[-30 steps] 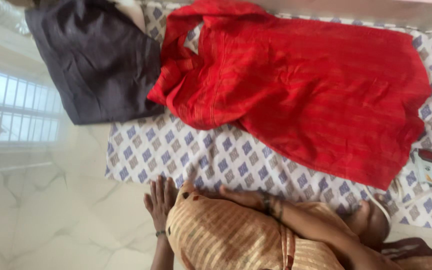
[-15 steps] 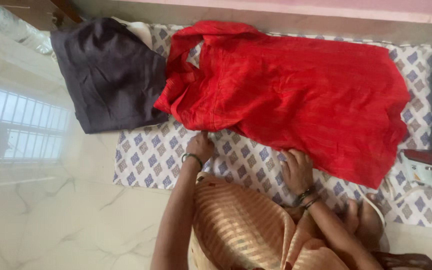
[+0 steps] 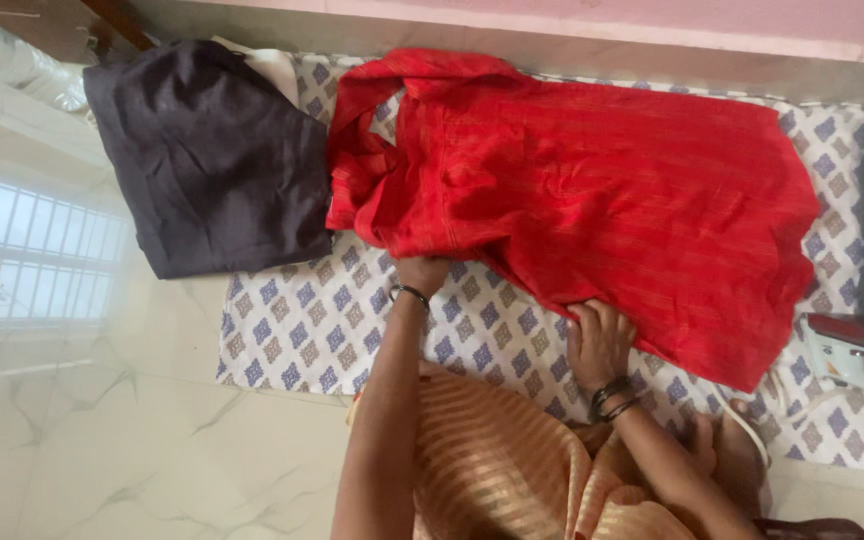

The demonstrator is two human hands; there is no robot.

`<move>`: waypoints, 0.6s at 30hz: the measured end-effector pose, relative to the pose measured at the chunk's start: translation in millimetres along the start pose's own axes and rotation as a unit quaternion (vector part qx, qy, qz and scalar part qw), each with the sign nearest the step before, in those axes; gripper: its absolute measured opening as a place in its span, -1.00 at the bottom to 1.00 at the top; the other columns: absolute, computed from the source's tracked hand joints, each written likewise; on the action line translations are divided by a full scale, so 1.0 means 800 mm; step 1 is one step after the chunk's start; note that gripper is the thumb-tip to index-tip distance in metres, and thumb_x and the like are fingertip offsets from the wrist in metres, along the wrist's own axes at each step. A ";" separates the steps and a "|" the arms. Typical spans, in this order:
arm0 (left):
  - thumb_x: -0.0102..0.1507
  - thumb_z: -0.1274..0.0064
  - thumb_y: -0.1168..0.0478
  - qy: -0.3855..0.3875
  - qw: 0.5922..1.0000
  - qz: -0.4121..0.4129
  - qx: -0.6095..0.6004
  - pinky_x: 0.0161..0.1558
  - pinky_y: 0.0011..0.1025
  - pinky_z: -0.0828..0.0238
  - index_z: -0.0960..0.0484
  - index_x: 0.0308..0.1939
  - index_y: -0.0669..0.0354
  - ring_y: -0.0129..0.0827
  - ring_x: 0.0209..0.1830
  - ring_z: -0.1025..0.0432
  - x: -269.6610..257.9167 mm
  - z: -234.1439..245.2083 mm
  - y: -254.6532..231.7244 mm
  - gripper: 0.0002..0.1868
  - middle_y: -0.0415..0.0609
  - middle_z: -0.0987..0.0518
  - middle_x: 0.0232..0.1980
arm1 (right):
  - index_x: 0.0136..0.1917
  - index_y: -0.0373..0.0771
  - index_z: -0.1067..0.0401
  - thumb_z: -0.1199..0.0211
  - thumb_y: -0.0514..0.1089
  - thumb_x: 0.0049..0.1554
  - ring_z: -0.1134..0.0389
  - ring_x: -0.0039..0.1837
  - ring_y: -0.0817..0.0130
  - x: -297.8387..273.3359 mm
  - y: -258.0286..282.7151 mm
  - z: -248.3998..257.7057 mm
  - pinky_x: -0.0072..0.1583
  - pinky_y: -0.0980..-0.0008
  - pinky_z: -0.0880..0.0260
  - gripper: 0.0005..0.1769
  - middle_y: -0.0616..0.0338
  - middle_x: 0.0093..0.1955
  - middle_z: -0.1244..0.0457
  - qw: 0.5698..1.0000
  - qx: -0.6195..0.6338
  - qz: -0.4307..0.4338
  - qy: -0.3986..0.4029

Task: The person irons a red shirt laid out on a patterned mat on the floor. They use an electric iron to smooth the sleeves and body of the shirt, periodically adjusting the fabric with their hands.

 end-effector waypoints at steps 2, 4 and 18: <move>0.07 -0.27 -0.30 0.056 0.997 0.027 0.054 0.36 0.05 0.12 -0.61 0.16 0.05 0.01 0.26 -0.27 0.002 0.049 -0.018 -0.27 0.16 -0.51 0.18 | 0.12 -0.12 -0.48 -0.19 -0.07 0.20 -0.25 0.25 0.00 0.015 -0.012 -0.002 0.25 -0.08 -0.20 -0.76 0.09 0.18 -0.28 1.000 0.009 0.017 -0.004; 0.14 -0.25 -0.28 0.156 0.981 0.067 0.090 0.39 -0.05 -0.10 -0.81 -0.20 -0.01 -0.18 -0.05 -0.56 0.005 0.121 -0.032 -0.53 0.03 -0.73 -0.25 | 0.10 -0.14 -0.49 -0.17 -0.15 0.18 -0.34 0.17 0.10 0.031 -0.034 0.015 0.19 0.08 -0.32 -0.78 0.13 0.11 -0.34 0.988 0.126 -0.061 0.067; 0.36 -0.27 -0.17 0.220 0.864 0.381 -0.245 -0.33 -0.12 -0.49 -0.65 -0.24 0.38 -0.13 -0.35 -0.47 -0.108 0.070 0.132 -0.43 0.26 -0.66 -0.26 | -0.01 -0.07 -0.50 -0.20 -0.27 0.02 -0.36 0.20 0.11 0.023 -0.041 0.054 0.21 0.10 -0.39 -0.75 0.14 0.08 -0.34 0.931 -0.104 -0.011 0.349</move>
Point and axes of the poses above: each hand's wrist, its own x-axis towards the middle knuckle, its own z-axis out of the back of the hand, y = z × x, the point moved 2 cm from there along x, towards the middle knuckle
